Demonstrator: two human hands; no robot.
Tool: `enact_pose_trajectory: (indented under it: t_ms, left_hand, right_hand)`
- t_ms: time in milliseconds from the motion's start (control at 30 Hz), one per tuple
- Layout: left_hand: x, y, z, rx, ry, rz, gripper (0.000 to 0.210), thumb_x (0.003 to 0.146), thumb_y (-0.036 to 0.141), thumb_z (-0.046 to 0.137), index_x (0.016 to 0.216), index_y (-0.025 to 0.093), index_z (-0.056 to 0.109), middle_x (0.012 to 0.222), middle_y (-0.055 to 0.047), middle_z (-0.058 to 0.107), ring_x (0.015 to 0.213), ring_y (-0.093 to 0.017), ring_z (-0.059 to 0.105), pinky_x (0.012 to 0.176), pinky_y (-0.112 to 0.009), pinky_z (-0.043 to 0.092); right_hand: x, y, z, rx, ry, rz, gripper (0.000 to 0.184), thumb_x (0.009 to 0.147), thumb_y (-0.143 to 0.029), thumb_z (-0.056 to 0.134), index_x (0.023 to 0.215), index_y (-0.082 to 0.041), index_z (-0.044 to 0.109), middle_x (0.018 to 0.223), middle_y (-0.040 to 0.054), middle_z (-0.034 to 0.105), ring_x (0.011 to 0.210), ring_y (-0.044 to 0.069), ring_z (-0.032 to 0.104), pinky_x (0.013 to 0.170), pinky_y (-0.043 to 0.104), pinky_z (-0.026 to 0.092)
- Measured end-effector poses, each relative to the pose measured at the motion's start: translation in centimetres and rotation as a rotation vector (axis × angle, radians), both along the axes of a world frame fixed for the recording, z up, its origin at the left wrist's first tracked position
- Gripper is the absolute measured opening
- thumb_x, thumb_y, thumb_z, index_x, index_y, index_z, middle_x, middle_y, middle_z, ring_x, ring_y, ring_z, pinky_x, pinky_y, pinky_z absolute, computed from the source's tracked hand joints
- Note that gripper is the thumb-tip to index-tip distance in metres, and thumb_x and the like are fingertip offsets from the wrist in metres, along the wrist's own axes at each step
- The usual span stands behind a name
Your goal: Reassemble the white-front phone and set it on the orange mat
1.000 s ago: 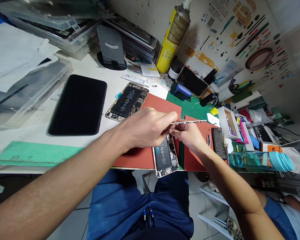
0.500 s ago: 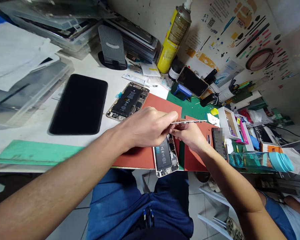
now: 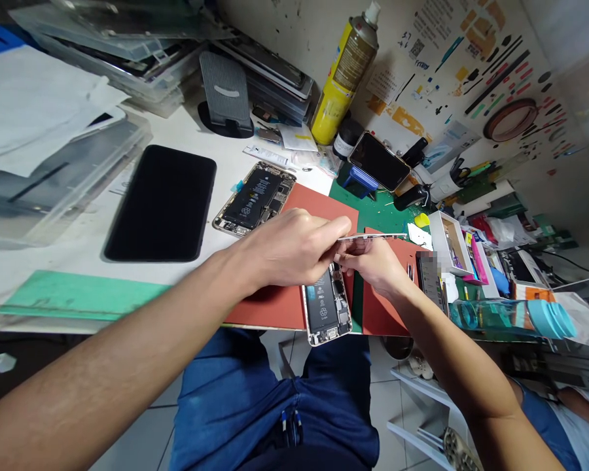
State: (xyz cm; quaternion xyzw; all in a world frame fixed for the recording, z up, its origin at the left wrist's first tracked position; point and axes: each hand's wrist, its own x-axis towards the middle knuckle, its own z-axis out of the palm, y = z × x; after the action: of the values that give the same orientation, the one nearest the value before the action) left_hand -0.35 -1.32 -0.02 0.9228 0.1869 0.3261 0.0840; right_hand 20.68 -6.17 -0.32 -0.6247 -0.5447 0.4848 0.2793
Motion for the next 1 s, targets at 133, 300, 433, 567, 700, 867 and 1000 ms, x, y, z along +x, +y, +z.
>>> enact_pose_trajectory:
  t_ms: [133, 300, 433, 567, 700, 867, 1000]
  left_hand:
    - [-0.05, 0.00, -0.15, -0.007, 0.005, 0.015, 0.012, 0.093, 0.012, 0.050, 0.088, 0.021, 0.056, 0.061, -0.001, 0.062, 0.051, -0.021, 0.060, 0.049, -0.035, 0.036]
    - [-0.09, 0.06, -0.41, 0.016, -0.017, 0.015, 0.012, 0.095, 0.014, 0.050, 0.088, 0.021, 0.057, 0.058, 0.000, 0.060, 0.049, -0.021, 0.059, 0.048, -0.034, 0.035]
    - [-0.06, 0.05, -0.41, 0.014, -0.015, 0.025, 0.013, 0.096, 0.015, 0.049, 0.088, 0.021, 0.056, 0.059, -0.001, 0.060, 0.050, -0.021, 0.060, 0.049, -0.034, 0.035]
    - [-0.05, 0.08, -0.33, 0.007, -0.009, 0.047, 0.011, 0.095, 0.017, 0.050, 0.087, 0.022, 0.056, 0.056, 0.000, 0.059, 0.049, -0.021, 0.059, 0.048, -0.034, 0.035]
    - [-0.08, 0.12, -0.24, 0.014, -0.015, 0.029, 0.012, 0.096, 0.017, 0.049, 0.088, 0.022, 0.056, 0.057, 0.000, 0.060, 0.049, -0.021, 0.059, 0.048, -0.034, 0.036]
    - [-0.10, 0.11, -0.22, 0.007, -0.005, 0.038, 0.010, 0.093, 0.015, 0.051, 0.088, 0.022, 0.056, 0.057, 0.001, 0.059, 0.049, -0.021, 0.060, 0.048, -0.033, 0.037]
    - [-0.06, 0.09, -0.21, 0.023, -0.022, 0.018, 0.011, 0.093, 0.015, 0.050, 0.086, 0.023, 0.054, 0.057, 0.001, 0.058, 0.049, -0.020, 0.059, 0.048, -0.033, 0.037]
  right_hand:
    - [0.02, -0.04, -0.04, 0.002, -0.001, -0.008, 0.027, 0.072, -0.038, 0.082, 0.066, -0.020, 0.063, 0.062, -0.0019, 0.061, 0.056, 0.013, 0.054, 0.061, 0.031, 0.046]
    - [0.15, -0.16, -0.10, 0.005, 0.024, -0.009, 0.023, 0.073, -0.036, 0.079, 0.068, -0.020, 0.064, 0.066, -0.0014, 0.063, 0.059, 0.014, 0.058, 0.062, 0.030, 0.049]
    - [0.17, -0.11, -0.17, 0.006, 0.005, -0.020, 0.017, 0.072, -0.032, 0.077, 0.069, -0.020, 0.066, 0.064, -0.0013, 0.064, 0.058, 0.014, 0.058, 0.063, 0.031, 0.049]
    - [0.14, -0.05, -0.09, -0.010, 0.009, -0.018, 0.017, 0.071, -0.031, 0.077, 0.067, -0.020, 0.065, 0.064, -0.0008, 0.065, 0.058, 0.014, 0.060, 0.063, 0.031, 0.050]
    - [0.19, -0.14, -0.05, 0.004, 0.013, -0.025, 0.018, 0.071, -0.032, 0.078, 0.068, -0.020, 0.066, 0.064, -0.0015, 0.064, 0.058, 0.013, 0.059, 0.063, 0.030, 0.050]
    - [0.47, -0.40, -0.02, 0.002, 0.059, -0.042, 0.027, 0.073, -0.042, 0.083, 0.073, -0.019, 0.067, 0.071, 0.0000, 0.066, 0.064, 0.015, 0.063, 0.064, 0.031, 0.053]
    - [0.55, -0.47, -0.09, 0.006, 0.065, -0.062, 0.030, 0.074, -0.043, 0.084, 0.074, -0.019, 0.066, 0.073, 0.0007, 0.067, 0.064, 0.014, 0.064, 0.064, 0.030, 0.055]
